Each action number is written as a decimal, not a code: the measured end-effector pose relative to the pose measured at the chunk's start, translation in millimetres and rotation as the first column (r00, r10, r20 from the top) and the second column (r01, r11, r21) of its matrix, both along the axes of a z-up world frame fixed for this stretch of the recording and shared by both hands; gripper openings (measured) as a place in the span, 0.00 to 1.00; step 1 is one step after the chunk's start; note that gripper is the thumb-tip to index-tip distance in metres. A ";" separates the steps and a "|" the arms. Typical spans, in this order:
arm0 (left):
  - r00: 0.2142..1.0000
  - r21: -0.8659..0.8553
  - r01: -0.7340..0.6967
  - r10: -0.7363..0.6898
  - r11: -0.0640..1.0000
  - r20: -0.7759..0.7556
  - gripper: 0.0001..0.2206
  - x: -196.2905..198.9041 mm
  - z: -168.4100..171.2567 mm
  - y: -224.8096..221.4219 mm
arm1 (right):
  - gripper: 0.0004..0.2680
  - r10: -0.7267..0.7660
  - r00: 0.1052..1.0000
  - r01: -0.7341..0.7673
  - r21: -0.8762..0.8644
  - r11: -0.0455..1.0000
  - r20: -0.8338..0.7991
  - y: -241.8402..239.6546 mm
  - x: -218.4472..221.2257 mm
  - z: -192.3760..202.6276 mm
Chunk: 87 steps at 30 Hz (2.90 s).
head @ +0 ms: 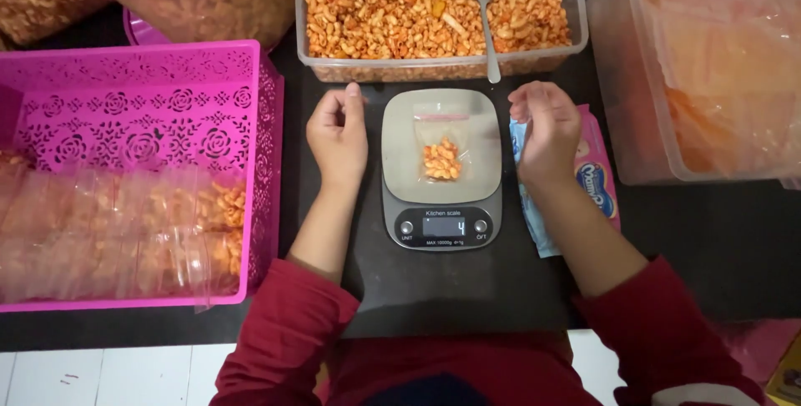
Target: The person scoops orange puffed snacks from a large container into small plastic bags, weighs each bag on a digital scale, and places the filled bags into a pink basket. The process is repeated multiple times with consistent portion sizes.
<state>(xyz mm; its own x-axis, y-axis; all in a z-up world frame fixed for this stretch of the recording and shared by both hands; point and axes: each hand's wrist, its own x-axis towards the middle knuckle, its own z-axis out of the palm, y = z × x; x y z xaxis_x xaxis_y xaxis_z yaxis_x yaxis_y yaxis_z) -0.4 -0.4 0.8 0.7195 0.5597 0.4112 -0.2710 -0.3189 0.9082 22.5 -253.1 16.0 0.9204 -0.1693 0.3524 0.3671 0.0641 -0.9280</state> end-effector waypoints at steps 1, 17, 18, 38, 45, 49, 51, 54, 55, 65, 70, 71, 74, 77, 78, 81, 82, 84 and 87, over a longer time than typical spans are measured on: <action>1.000 -0.001 -0.001 0.001 1.000 -0.002 0.11 -0.6 -1.0 -0.2 | 0.10 0.001 1.000 -0.001 -0.001 1.000 -0.002 -0.1 -0.2 0.2; 0.952 0.575 0.232 -0.063 0.784 -0.298 0.11 -32.3 75.1 -34.9 | 0.03 0.078 0.997 -0.068 -0.339 0.938 0.015 17.4 -16.1 27.4; 0.935 0.548 0.269 -0.079 0.792 -0.345 0.11 -33.6 76.6 -35.7 | 0.04 0.088 0.994 -0.051 -0.454 0.890 0.061 17.9 -15.5 26.3; 0.896 0.358 0.443 -0.393 0.822 -0.207 0.04 -13.5 50.8 -32.3 | 0.10 0.166 0.918 0.098 -0.612 0.785 0.360 22.5 -22.2 67.8; 0.968 0.342 0.217 -0.247 0.914 0.045 0.09 3.4 94.1 -34.4 | 0.08 0.327 0.895 -0.068 -0.630 0.774 0.305 34.3 1.5 124.7; 0.973 0.429 0.129 -0.196 0.894 0.117 0.09 30.2 94.6 -31.3 | 0.09 0.334 0.921 -0.161 -0.581 0.798 0.203 45.5 32.1 117.1; 0.964 0.491 0.202 -0.260 0.847 0.052 0.13 39.6 101.3 -31.0 | 0.08 0.243 0.967 -0.251 -0.467 0.848 -0.078 52.7 43.7 117.7; 0.901 0.445 0.418 -0.423 0.792 -0.093 0.48 48.3 122.1 -27.5 | 0.10 0.317 0.933 -0.359 -0.359 0.862 -0.171 63.5 43.4 140.0; 0.901 0.448 0.417 -0.423 0.791 -0.092 0.48 58.9 112.3 -26.2 | 0.10 0.317 0.933 -0.357 -0.358 0.862 -0.168 64.9 47.2 141.2; 0.974 0.190 0.228 -0.226 0.955 -0.036 0.31 117.1 82.8 -0.2 | 0.10 0.039 0.992 -0.128 -0.977 0.171 -0.123 13.7 118.0 87.5; 0.989 0.218 0.129 -0.109 0.967 -0.101 0.29 132.3 74.6 12.9 | 0.07 0.140 0.983 -0.158 -0.930 0.332 -0.117 27.0 130.8 117.9; 0.988 0.240 0.097 -0.065 0.966 -0.138 0.29 132.3 77.3 14.7 | 0.06 0.076 0.989 -0.147 -0.891 0.430 -0.126 30.8 131.0 130.6; 0.982 0.251 0.046 0.002 0.967 -0.188 0.30 131.1 78.5 14.5 | 0.14 -0.106 0.992 -0.004 -0.833 0.554 -0.075 27.0 167.8 118.7; 0.980 0.223 0.019 0.025 0.975 -0.195 0.30 134.1 74.6 13.4 | 0.13 -0.241 0.970 0.144 -0.752 0.643 -0.020 28.3 187.8 115.6; 0.981 0.209 0.015 0.026 0.978 -0.194 0.30 135.1 72.4 14.3 | 0.11 -0.256 0.966 0.162 -0.682 0.713 -0.038 31.8 188.2 119.2; 0.973 0.172 0.047 -0.006 0.984 -0.232 0.30 134.8 73.5 12.0 | 0.13 -0.308 0.951 0.224 -0.667 0.711 -0.008 31.1 203.7 91.5; 0.971 0.173 0.045 -0.002 0.984 -0.238 0.30 135.1 74.2 13.8 | 0.13 -0.305 0.952 0.218 -0.667 0.712 -0.015 38.9 199.6 89.2; 0.968 0.155 0.082 -0.042 0.984 -0.247 0.31 135.6 73.7 14.5 | 0.10 -0.310 0.929 0.351 -0.749 0.563 0.202 50.7 189.5 83.0; 0.952 0.198 0.040 0.023 0.979 -0.306 0.31 137.9 69.7 15.1 | 0.10 -0.178 0.984 0.124 -0.739 0.662 0.006 55.4 182.8 96.2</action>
